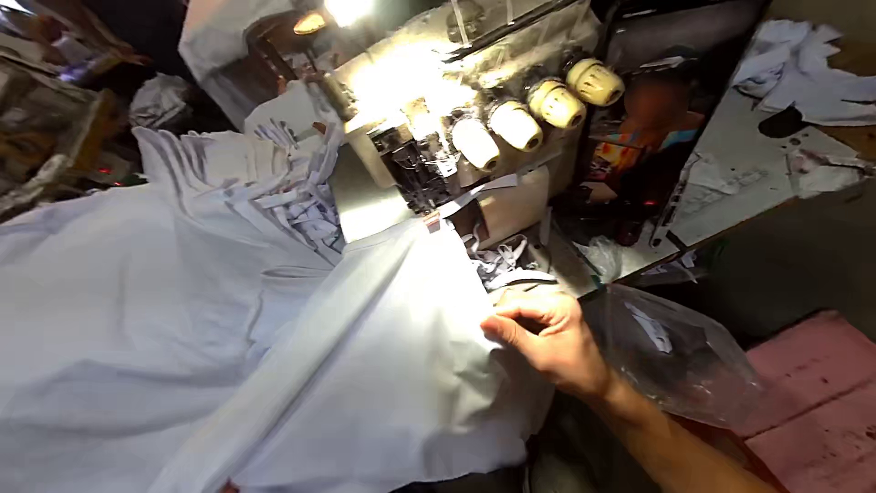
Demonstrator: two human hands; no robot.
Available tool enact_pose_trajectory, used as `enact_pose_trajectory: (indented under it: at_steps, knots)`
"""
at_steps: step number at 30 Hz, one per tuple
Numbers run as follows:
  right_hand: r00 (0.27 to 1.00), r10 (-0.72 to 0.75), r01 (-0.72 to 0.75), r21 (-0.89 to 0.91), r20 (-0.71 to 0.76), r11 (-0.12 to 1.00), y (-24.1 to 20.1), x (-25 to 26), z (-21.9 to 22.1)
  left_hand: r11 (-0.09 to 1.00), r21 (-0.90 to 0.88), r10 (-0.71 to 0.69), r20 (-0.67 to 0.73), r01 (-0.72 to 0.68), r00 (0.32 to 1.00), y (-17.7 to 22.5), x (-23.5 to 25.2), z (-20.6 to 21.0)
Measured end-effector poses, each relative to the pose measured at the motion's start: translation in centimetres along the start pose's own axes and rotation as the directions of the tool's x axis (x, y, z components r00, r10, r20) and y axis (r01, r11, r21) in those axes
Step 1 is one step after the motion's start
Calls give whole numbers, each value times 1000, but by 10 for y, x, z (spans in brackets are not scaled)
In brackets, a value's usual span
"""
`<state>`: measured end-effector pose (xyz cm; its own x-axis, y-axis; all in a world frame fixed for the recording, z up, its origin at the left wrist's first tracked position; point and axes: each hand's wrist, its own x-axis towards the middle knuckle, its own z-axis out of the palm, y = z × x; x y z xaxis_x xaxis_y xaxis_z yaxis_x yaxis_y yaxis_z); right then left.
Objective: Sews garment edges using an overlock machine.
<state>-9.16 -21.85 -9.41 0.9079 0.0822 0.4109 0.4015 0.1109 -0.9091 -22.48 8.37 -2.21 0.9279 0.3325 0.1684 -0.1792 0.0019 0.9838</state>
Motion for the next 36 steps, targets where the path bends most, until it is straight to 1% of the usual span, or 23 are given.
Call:
enact_pose_trajectory:
  at_steps: [2, 4, 7, 10, 12, 14, 18, 20, 21, 22, 23, 24, 25, 26, 27, 28, 29, 30, 31, 32, 33, 34, 36]
  knots:
    - [998, -63, 63, -5, 0, 998, 7, -5, 13, 998, -56, -44, -196, 34, 980, -2, 13, 9]
    - [995, -102, 102, -18, -9, 995, 10, -4, 12, 998, 10, -52, -243, 56, 969, -8, 22, 18]
    - [993, -117, 118, -29, 6, 993, 10, -2, 1, 979, 189, -38, -195, 76, 980, -12, 14, 25]
    - [991, -133, 135, -65, 27, 989, 15, 0, -6, 959, 243, -146, -24, 147, 989, -13, 11, 29]
    - [989, -138, 141, -70, 52, 987, 17, 1, -8, 951, 266, -153, -28, 155, 988, -15, 13, 31]
    - [988, -137, 140, -43, 64, 989, 17, 2, -10, 952, 279, -118, -44, 125, 992, -14, 15, 36]
    - [996, -55, 51, 51, 75, 997, 14, 3, -14, 952, 304, -57, 44, 41, 997, 4, 18, 50]
    - [994, -13, 5, 77, 112, 997, 12, 5, -13, 933, 361, -18, 64, -6, 998, 15, 23, 41]
    - [992, -2, -9, 87, 129, 996, 12, 5, -12, 910, 413, 9, 76, -39, 997, 21, 26, 28]
    - [991, 2, -16, 98, 137, 995, 12, 6, -12, 861, 504, 41, 59, -65, 997, 27, 32, 12]
    - [989, 2, -18, 107, 146, 994, 12, 7, -13, 764, 642, 78, 8, -65, 997, 35, 41, -7]
    - [989, -1, -15, 106, 150, 994, 13, 7, -13, 595, 804, 115, -55, -24, 992, 43, 54, -23]
    - [989, -5, -10, 102, 151, 995, 13, 6, -12, 395, 917, 150, -124, 56, 981, 50, 67, -33]
    - [989, -10, -4, 96, 149, 995, 14, 5, -11, 231, 966, 193, -165, 118, 967, 54, 74, -32]
    - [989, -14, 1, 88, 147, 996, 14, 5, -11, 140, 983, 292, -153, 116, 944, 53, 75, -19]
    - [989, -15, 3, 81, 150, 997, 13, 6, -11, 119, 992, 399, -77, 31, 914, 49, 70, 7]
    - [986, -15, 3, 71, 164, 997, 12, 8, -11, 166, 976, 454, 54, -144, 889, 43, 62, 43]
    - [983, -13, 4, 49, 185, 999, 10, 12, -13, 225, 913, 438, 216, -340, 872, 33, 54, 83]
    - [979, -12, 10, 11, 204, 1000, 8, 17, -14, 249, 837, 412, 363, -487, 835, 19, 53, 122]
    - [978, -17, 24, -33, 210, 999, 8, 23, -15, 250, 770, 412, 465, -587, 784, 2, 58, 152]
    - [978, -23, 34, -51, 205, 998, 9, 28, -14, 240, 731, 418, 517, -639, 747, -12, 66, 170]
    - [981, -31, 39, -39, 190, 998, 11, 33, -13, 233, 719, 407, 540, -655, 737, -22, 73, 178]
    - [985, -60, 57, 21, 163, 998, 17, 35, -10, 226, 737, 368, 541, -637, 756, -30, 82, 180]
